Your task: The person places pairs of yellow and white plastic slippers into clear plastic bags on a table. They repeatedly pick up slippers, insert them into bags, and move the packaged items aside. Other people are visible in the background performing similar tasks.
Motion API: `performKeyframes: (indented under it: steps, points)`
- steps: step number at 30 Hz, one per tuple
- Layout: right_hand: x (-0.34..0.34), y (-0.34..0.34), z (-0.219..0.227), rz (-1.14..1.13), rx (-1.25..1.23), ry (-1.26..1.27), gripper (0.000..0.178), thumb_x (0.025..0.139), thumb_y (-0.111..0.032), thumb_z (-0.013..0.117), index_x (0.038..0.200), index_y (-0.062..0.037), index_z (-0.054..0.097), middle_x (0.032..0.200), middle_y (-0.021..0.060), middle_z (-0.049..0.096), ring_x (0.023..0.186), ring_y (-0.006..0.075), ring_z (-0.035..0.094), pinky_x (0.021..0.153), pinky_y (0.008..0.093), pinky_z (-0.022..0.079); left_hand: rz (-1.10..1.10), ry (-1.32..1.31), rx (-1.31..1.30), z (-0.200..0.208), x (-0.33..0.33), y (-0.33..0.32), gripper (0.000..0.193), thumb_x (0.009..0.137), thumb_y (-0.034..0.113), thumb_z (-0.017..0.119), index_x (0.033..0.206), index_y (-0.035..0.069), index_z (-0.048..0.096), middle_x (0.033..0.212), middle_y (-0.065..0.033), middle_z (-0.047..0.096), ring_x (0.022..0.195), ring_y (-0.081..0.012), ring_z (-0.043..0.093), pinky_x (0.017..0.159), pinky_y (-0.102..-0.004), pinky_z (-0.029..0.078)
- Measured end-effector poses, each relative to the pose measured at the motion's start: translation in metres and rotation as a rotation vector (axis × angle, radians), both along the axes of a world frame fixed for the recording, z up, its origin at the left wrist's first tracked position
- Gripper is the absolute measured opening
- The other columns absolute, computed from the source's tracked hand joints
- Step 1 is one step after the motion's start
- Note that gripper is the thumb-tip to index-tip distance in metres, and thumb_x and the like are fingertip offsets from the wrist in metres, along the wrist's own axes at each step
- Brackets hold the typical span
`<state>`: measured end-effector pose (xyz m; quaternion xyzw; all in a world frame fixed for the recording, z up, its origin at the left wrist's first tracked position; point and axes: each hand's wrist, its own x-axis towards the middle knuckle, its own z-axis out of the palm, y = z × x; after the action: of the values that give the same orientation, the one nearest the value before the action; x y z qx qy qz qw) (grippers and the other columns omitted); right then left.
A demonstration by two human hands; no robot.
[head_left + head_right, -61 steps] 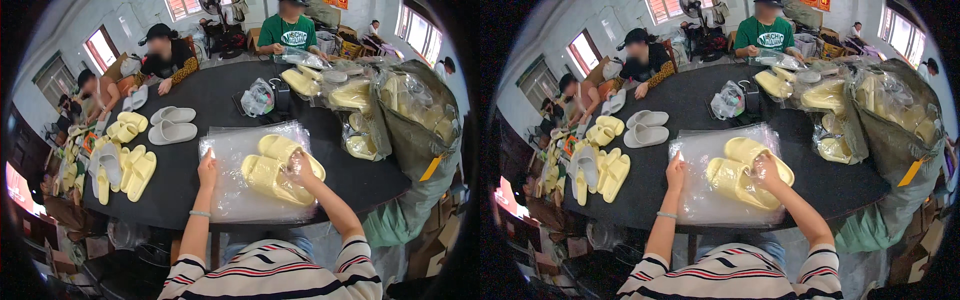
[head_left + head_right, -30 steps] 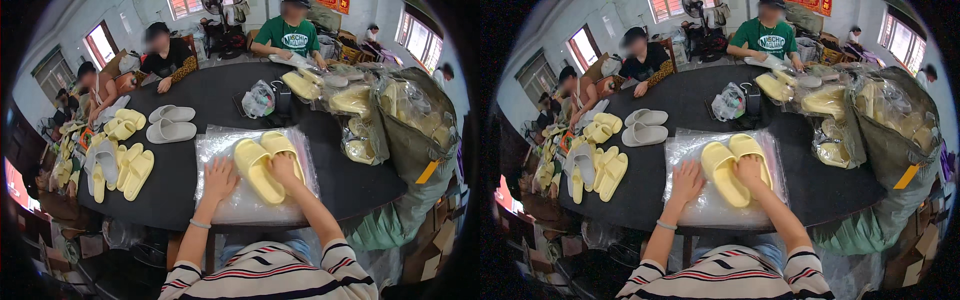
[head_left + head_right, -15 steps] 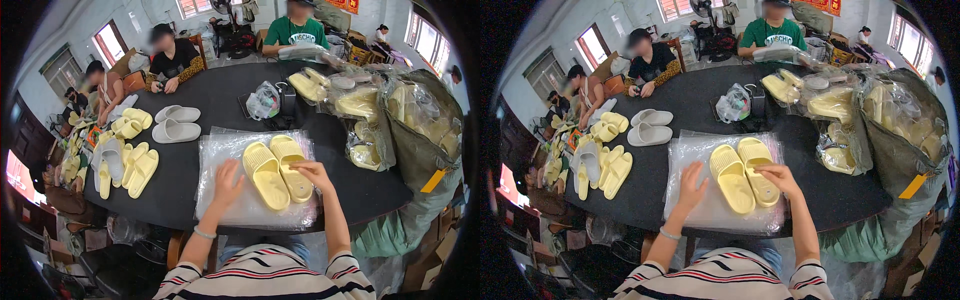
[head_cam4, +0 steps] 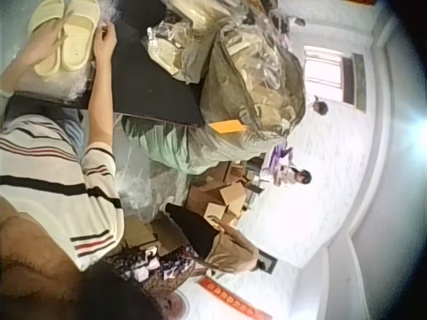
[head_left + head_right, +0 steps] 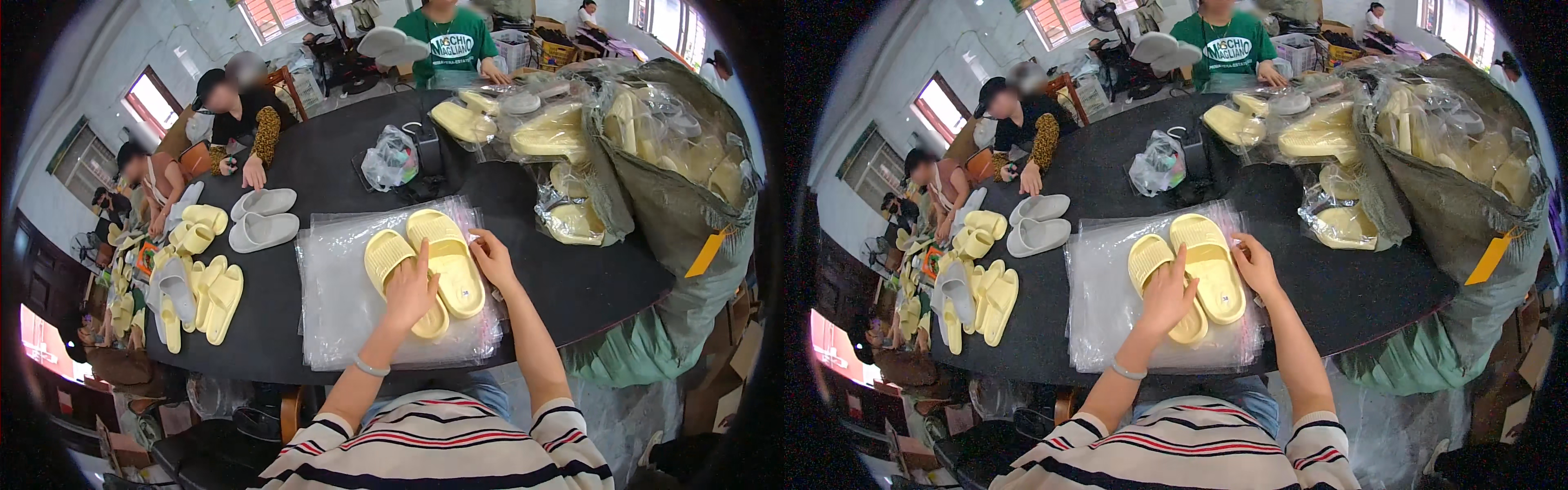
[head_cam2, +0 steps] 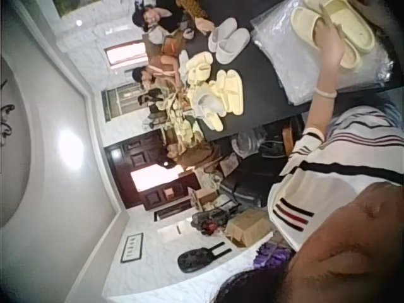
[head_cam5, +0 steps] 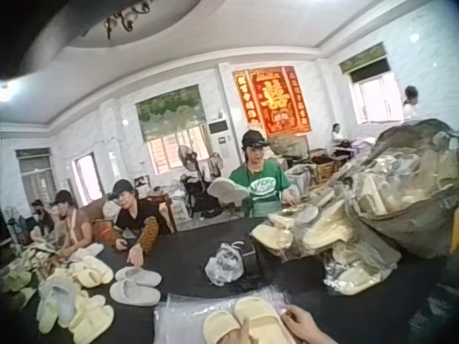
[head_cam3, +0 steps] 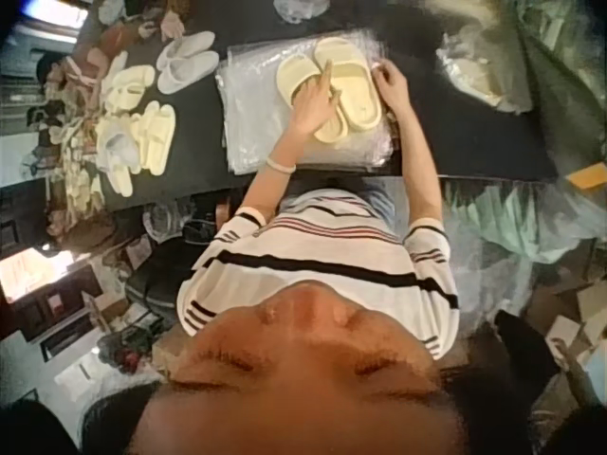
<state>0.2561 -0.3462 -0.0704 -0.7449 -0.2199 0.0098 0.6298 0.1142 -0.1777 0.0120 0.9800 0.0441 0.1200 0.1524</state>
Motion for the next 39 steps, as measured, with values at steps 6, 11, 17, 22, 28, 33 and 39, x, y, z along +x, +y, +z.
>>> performKeyframes:
  steps: [6, 11, 17, 22, 28, 33, 39]
  points:
    - [0.0, 0.001, 0.005, -0.018, -0.149, -0.092, 0.024, 0.091, -0.009, 0.058, 0.114, -0.0054, 0.065, 0.086, 0.0133, 0.068, 0.075, 0.0205, 0.065, 0.071, 0.0318, 0.051, 0.026, -0.059, -0.238, -0.002, 0.005, 0.012, 0.068, 0.09, 0.035, 0.063, 0.145, 0.007, 0.035, 0.089, -0.0182, 0.064, 0.081, -0.0355, 0.064, 0.072, -0.0468, 0.051]
    - [-0.006, -0.001, 0.018, -0.008, -0.16, -0.038, 0.021, 0.092, -0.007, 0.057, 0.111, -0.0034, 0.065, 0.084, 0.0124, 0.067, 0.076, 0.0157, 0.063, 0.072, 0.0299, 0.05, 0.128, -0.14, -0.133, -0.015, 0.002, 0.029, 0.043, 0.088, 0.038, 0.064, 0.115, 0.007, 0.051, 0.087, -0.0162, 0.066, 0.079, -0.0344, 0.065, 0.069, -0.0462, 0.051]
    - [-0.001, 0.002, 0.01, 0.062, -0.109, -0.015, 0.02, 0.091, -0.007, 0.061, 0.11, -0.0018, 0.065, 0.086, 0.0086, 0.065, 0.075, 0.0128, 0.061, 0.07, 0.0273, 0.049, 0.298, -0.122, -0.178, 0.012, -0.028, 0.066, 0.039, 0.084, 0.043, 0.068, 0.099, 0.009, 0.054, 0.086, -0.0111, 0.067, 0.081, -0.0335, 0.064, 0.073, -0.045, 0.045]
    - [-0.014, 0.006, 0.02, 0.051, -0.203, -0.151, 0.016, 0.087, -0.006, 0.066, 0.102, -0.0013, 0.067, 0.083, 0.0072, 0.06, 0.068, 0.0118, 0.057, 0.063, 0.0258, 0.048, 0.339, -0.309, -0.069, 0.039, -0.054, 0.075, 0.041, 0.08, 0.044, 0.071, 0.097, 0.01, 0.055, 0.084, -0.0089, 0.067, 0.087, -0.033, 0.062, 0.081, -0.0443, 0.04]
    - [-0.017, 0.003, 0.016, 0.027, -0.233, -0.248, 0.015, 0.083, -0.001, 0.067, 0.098, -0.0013, 0.067, 0.083, 0.0079, 0.059, 0.067, 0.0145, 0.055, 0.062, 0.0267, 0.046, 0.484, -0.35, -0.214, 0.071, -0.084, 0.154, 0.032, 0.08, 0.032, 0.074, 0.098, 0.01, 0.06, 0.071, -0.0125, 0.058, 0.076, -0.0307, 0.058, 0.074, -0.0423, 0.046]
    - [-0.014, 0.005, 0.016, 0.034, -0.272, -0.287, 0.016, 0.083, 0.0, 0.066, 0.098, -0.0007, 0.067, 0.085, 0.01, 0.06, 0.067, 0.0177, 0.055, 0.063, 0.0293, 0.046, 0.615, -0.332, 0.035, 0.077, -0.118, 0.327, 0.023, 0.084, 0.017, 0.07, 0.1, 0.007, 0.058, 0.077, -0.0163, 0.062, 0.068, -0.0272, 0.061, 0.062, -0.0407, 0.046]
    - [-0.013, 0.012, 0.017, 0.038, -0.256, -0.281, 0.015, 0.082, -0.001, 0.066, 0.097, -0.0007, 0.068, 0.085, 0.0098, 0.06, 0.068, 0.0181, 0.056, 0.064, 0.0294, 0.046, 0.595, -0.254, 0.178, 0.118, -0.195, 0.504, 0.046, 0.084, 0.015, 0.063, 0.129, 0.01, 0.054, 0.115, -0.0236, 0.063, 0.11, -0.0368, 0.06, 0.094, -0.0434, 0.047]
